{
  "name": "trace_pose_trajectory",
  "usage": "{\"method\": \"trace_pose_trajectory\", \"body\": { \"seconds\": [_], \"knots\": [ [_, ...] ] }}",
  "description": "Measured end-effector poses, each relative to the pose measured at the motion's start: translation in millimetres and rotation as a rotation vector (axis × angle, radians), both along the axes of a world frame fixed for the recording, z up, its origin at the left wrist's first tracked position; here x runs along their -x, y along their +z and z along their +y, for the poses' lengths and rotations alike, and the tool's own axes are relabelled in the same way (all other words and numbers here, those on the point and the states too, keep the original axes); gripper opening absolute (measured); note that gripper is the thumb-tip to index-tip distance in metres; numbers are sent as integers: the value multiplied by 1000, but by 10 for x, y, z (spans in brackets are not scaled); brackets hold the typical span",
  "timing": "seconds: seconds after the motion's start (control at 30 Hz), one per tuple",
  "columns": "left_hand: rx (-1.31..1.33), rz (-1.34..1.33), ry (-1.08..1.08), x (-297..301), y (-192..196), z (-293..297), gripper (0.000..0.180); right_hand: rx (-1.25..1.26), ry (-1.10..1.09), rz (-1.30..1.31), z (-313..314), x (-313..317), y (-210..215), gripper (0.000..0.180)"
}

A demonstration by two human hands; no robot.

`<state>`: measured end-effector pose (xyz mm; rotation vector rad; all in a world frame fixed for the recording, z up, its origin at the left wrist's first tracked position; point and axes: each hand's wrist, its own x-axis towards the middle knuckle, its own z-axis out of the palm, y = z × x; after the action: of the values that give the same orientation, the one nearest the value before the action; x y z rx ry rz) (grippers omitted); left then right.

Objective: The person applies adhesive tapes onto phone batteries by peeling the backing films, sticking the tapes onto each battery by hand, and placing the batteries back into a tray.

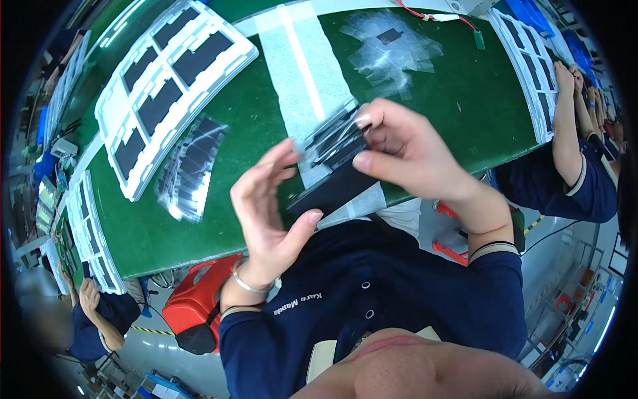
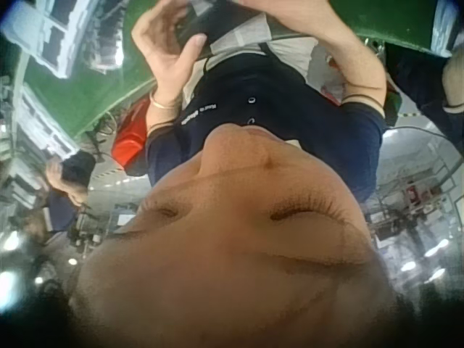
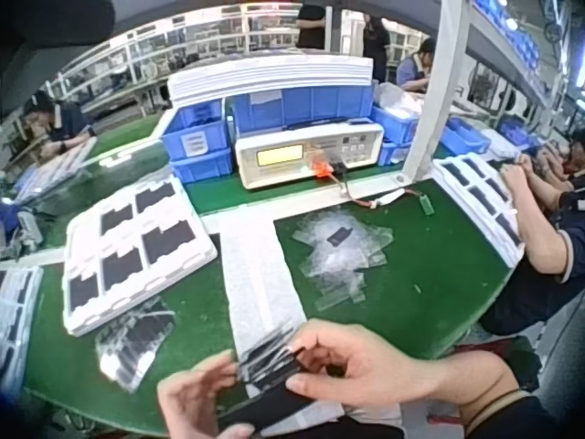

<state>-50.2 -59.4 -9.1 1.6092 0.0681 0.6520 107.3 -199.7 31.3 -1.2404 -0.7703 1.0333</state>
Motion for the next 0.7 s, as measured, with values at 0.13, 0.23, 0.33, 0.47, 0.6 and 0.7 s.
{"method": "trace_pose_trajectory", "body": {
  "seconds": [0.13,0.23,0.33,0.47,0.6,0.7],
  "knots": [
    [384,-78,-9,7,46,-165,63,-173,15,-185,84,246,-147,31],
    [260,-126,35,58,39,-136,65,-173,-30,-149,108,308,-185,36],
    [207,-115,39,121,8,-116,69,-158,-20,-131,128,317,-168,28],
    [159,-100,-4,149,37,-106,73,-122,-105,0,153,233,-140,12],
    [79,-53,-1,161,72,-107,76,-136,-123,-131,120,199,-59,20],
    [97,-56,-18,189,63,-106,79,-139,-246,28,85,26,-52,21]
  ]
}}
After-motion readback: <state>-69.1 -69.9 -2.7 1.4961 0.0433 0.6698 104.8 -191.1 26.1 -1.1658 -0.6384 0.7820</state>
